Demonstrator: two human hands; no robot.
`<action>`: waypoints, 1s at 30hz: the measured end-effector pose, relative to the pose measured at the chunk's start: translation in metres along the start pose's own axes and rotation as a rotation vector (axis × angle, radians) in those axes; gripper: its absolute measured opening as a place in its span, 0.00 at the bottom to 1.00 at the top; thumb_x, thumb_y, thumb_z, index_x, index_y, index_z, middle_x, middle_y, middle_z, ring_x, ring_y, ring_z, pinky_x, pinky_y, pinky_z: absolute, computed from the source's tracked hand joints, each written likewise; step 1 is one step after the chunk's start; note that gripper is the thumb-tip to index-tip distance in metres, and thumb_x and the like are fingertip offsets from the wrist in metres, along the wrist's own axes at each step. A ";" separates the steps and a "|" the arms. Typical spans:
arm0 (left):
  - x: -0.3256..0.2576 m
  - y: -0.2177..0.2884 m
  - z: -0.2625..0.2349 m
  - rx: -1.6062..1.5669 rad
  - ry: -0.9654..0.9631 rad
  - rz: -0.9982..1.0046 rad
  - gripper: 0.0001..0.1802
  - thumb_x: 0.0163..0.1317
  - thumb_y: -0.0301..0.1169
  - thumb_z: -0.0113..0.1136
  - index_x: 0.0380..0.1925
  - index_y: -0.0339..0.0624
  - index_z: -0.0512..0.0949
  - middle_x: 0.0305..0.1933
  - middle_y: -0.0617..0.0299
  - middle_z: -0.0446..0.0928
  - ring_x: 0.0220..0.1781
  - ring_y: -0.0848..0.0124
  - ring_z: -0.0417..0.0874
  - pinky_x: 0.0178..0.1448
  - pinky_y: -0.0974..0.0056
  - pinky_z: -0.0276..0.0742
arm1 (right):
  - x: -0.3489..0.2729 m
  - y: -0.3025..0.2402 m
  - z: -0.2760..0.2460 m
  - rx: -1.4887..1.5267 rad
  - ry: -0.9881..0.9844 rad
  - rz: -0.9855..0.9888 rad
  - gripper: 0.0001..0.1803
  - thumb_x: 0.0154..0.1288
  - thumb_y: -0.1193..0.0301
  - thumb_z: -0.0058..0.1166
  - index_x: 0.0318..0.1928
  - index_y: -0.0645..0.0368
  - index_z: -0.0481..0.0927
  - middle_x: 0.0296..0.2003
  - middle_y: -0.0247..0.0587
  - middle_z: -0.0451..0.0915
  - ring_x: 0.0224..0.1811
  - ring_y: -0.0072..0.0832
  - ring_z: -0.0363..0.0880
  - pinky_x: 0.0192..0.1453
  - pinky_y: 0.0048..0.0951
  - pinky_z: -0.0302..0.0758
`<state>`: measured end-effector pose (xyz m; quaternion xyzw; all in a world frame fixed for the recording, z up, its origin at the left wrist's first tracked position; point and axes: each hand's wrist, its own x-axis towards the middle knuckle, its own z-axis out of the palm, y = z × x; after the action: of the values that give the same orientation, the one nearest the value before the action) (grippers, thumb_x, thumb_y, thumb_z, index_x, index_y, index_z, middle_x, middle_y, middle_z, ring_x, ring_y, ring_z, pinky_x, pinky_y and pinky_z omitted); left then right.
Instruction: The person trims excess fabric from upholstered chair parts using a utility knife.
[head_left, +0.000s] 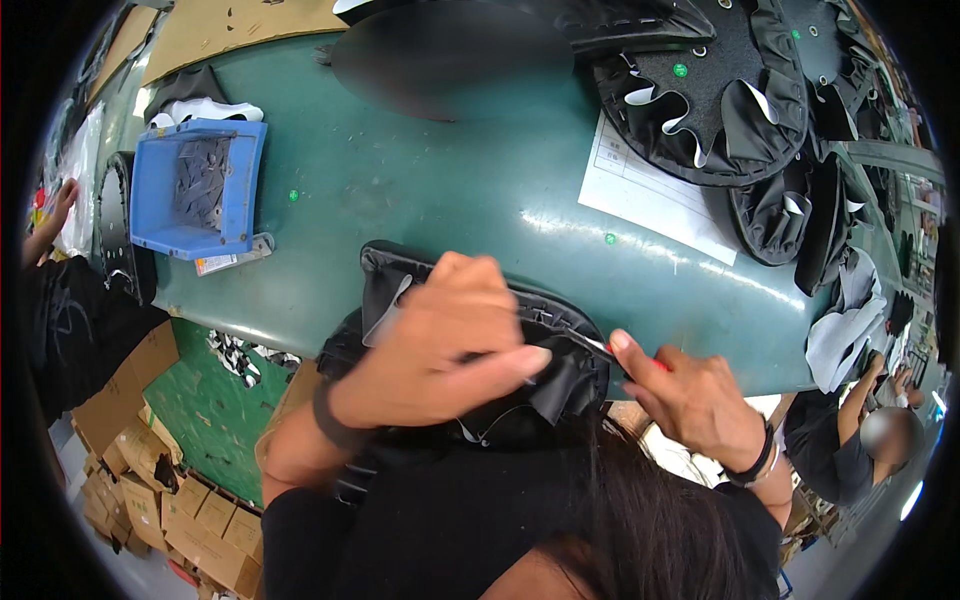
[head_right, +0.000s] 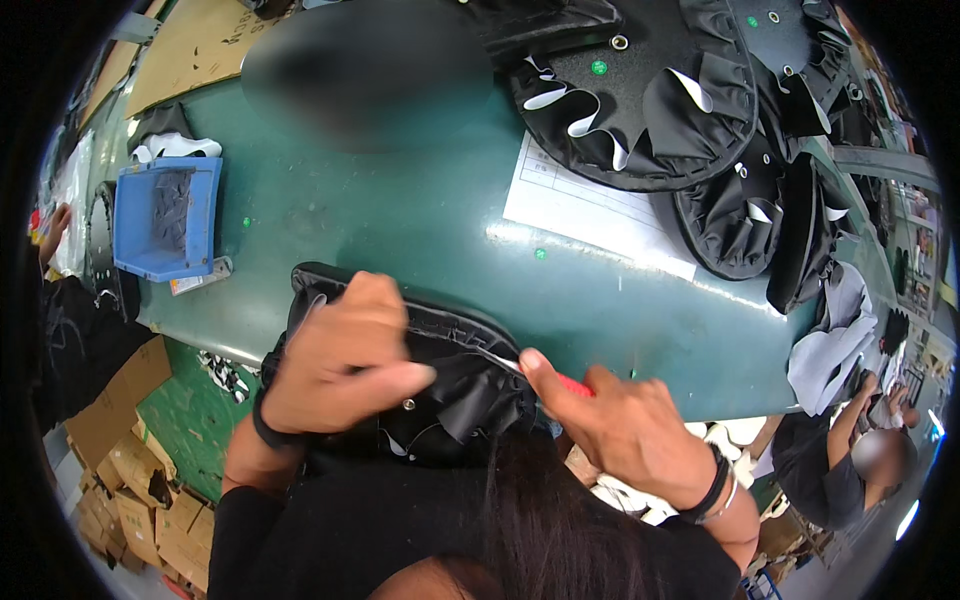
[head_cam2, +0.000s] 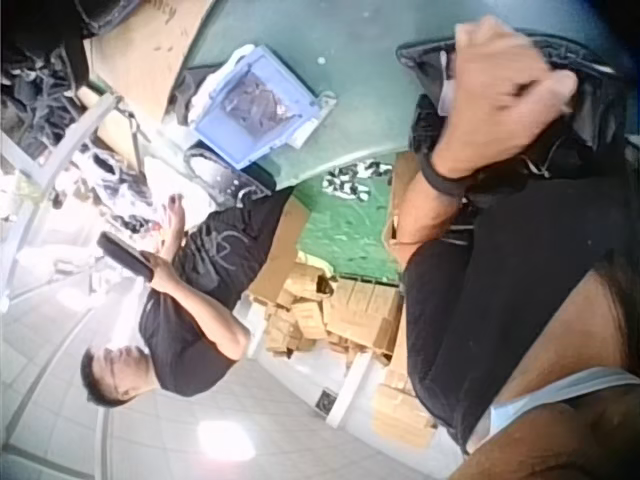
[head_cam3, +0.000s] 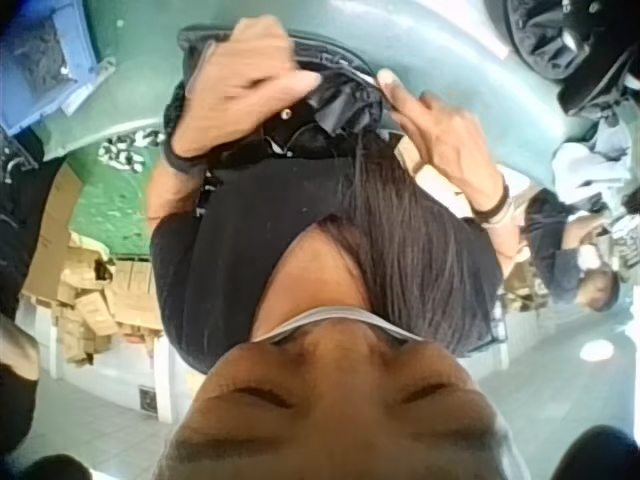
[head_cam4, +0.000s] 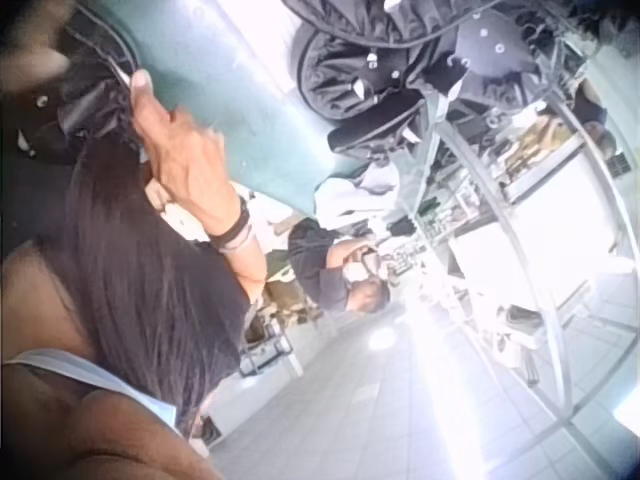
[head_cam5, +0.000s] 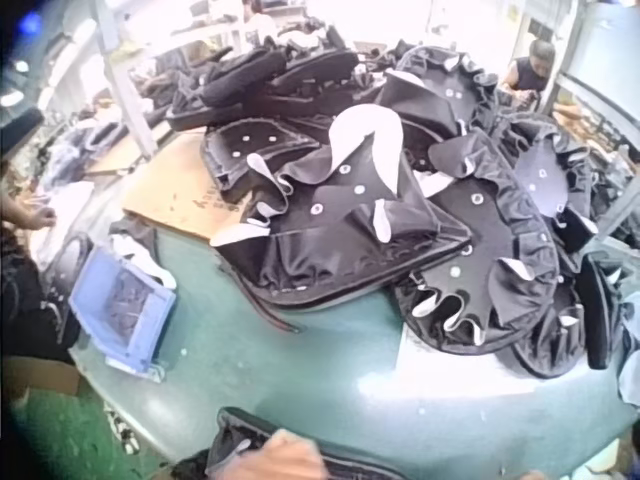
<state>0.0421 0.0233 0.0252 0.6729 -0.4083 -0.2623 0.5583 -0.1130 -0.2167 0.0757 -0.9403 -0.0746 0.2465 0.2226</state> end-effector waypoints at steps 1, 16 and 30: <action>-0.002 0.003 -0.011 -0.227 0.035 -0.041 0.15 0.54 0.26 0.62 0.13 0.40 0.68 0.20 0.63 0.65 0.31 0.68 0.66 0.43 0.60 0.65 | -0.008 -0.001 0.006 0.001 -0.003 -0.002 0.33 0.60 0.70 0.62 0.67 0.46 0.68 0.20 0.40 0.68 0.16 0.38 0.71 0.20 0.39 0.67; 0.008 0.006 0.020 0.171 -0.004 -0.047 0.12 0.50 0.30 0.65 0.15 0.42 0.72 0.22 0.65 0.66 0.37 0.66 0.69 0.44 0.61 0.62 | -0.016 -0.021 0.026 0.096 0.147 0.142 0.34 0.60 0.68 0.62 0.68 0.52 0.66 0.27 0.48 0.76 0.23 0.49 0.77 0.27 0.42 0.73; 0.002 0.011 0.029 0.861 0.136 -0.046 0.14 0.50 0.38 0.68 0.17 0.43 0.75 0.26 0.61 0.71 0.34 0.63 0.70 0.37 0.59 0.65 | 0.018 -0.039 0.008 -0.057 0.254 0.162 0.29 0.66 0.64 0.56 0.67 0.40 0.67 0.21 0.46 0.72 0.17 0.48 0.73 0.22 0.44 0.68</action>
<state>0.0170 0.0056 0.0297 0.8692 -0.4273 -0.0355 0.2463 -0.1026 -0.1745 0.0798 -0.9727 0.0234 0.1406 0.1831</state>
